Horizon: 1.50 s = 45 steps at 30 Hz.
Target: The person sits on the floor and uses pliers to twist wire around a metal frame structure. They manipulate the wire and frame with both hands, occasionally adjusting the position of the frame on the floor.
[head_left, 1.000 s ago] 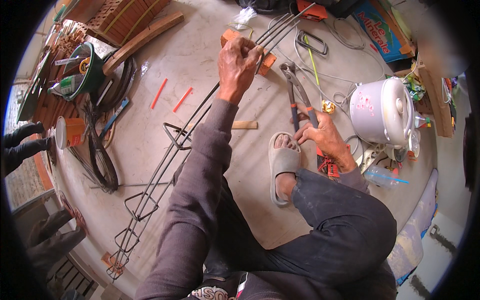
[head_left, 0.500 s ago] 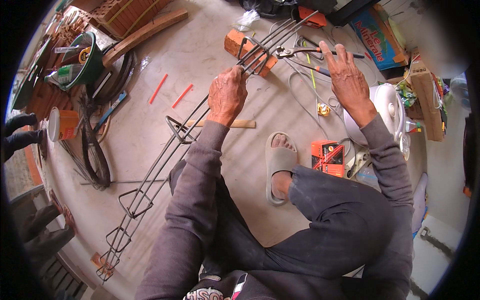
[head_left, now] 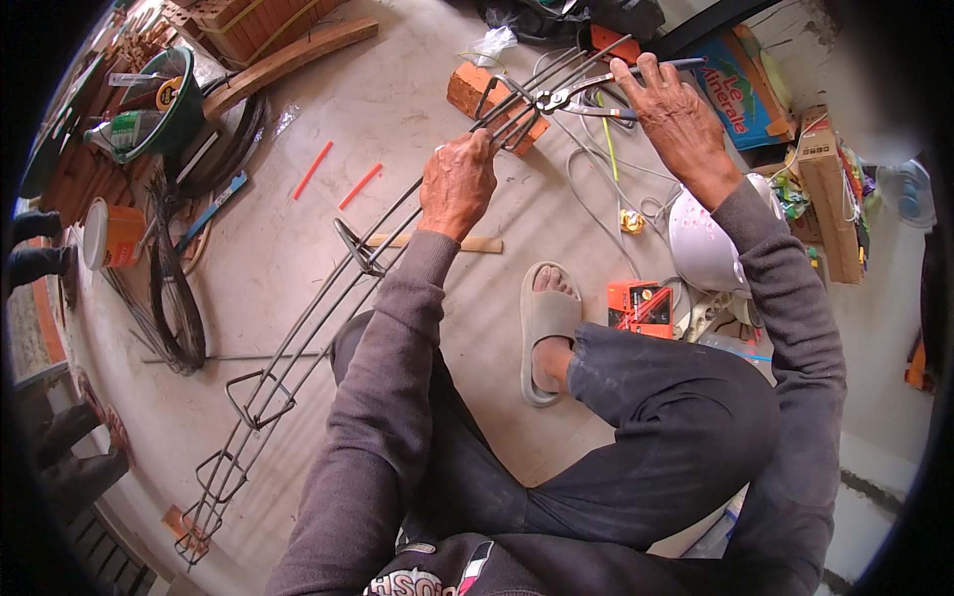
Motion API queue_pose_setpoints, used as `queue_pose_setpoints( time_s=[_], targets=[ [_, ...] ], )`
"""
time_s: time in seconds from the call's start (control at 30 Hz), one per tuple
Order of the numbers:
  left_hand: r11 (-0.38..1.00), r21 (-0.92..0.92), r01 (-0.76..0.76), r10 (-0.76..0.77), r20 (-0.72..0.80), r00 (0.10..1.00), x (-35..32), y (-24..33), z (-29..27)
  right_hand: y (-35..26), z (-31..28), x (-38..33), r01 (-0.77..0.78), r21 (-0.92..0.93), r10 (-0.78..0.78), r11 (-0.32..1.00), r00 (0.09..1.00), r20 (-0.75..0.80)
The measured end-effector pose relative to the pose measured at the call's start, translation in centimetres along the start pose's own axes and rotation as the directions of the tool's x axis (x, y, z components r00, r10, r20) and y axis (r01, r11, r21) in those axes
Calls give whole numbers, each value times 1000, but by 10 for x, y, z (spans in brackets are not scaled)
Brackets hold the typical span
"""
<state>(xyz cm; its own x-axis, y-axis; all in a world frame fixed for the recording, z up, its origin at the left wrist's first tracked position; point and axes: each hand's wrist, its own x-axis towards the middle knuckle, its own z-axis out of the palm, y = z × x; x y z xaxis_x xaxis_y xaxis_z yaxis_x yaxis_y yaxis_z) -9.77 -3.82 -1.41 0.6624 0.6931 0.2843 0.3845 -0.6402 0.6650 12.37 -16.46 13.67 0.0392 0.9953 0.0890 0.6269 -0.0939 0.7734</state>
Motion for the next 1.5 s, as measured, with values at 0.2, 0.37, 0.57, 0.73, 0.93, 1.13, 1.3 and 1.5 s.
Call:
queue_pose_setpoints(
  time_s=[0.2,0.37,0.57,0.73,0.93,1.13,1.3,1.5],
  targets=[
    [1000,-11,-7,8,2,1000,-1,0,-1,2,-3,3,26,-105,-31,994,999,-44],
    [1000,1,-27,27,-11,1000,0,-1,1,7,3,6,53,-153,-72,987,990,-125],
    [999,7,-33,33,-8,999,1,-1,1,11,0,9,90,-202,-123,975,980,-157],
    [1000,-11,-8,8,11,1000,0,0,-1,11,-7,19,100,-339,-176,935,963,-202],
    [1000,-17,-17,17,11,1000,1,0,-1,14,-4,27,99,-348,-173,932,967,-188],
    [1000,-7,-27,27,2,1000,0,-4,2,18,-6,27,107,-366,-201,924,952,-231],
    [1000,-10,-28,28,9,1000,1,-2,1,19,-9,26,114,-325,-196,939,953,-231],
    [999,2,-34,34,5,999,1,-2,1,22,-14,28,198,-353,-291,914,928,-234]
  ],
)
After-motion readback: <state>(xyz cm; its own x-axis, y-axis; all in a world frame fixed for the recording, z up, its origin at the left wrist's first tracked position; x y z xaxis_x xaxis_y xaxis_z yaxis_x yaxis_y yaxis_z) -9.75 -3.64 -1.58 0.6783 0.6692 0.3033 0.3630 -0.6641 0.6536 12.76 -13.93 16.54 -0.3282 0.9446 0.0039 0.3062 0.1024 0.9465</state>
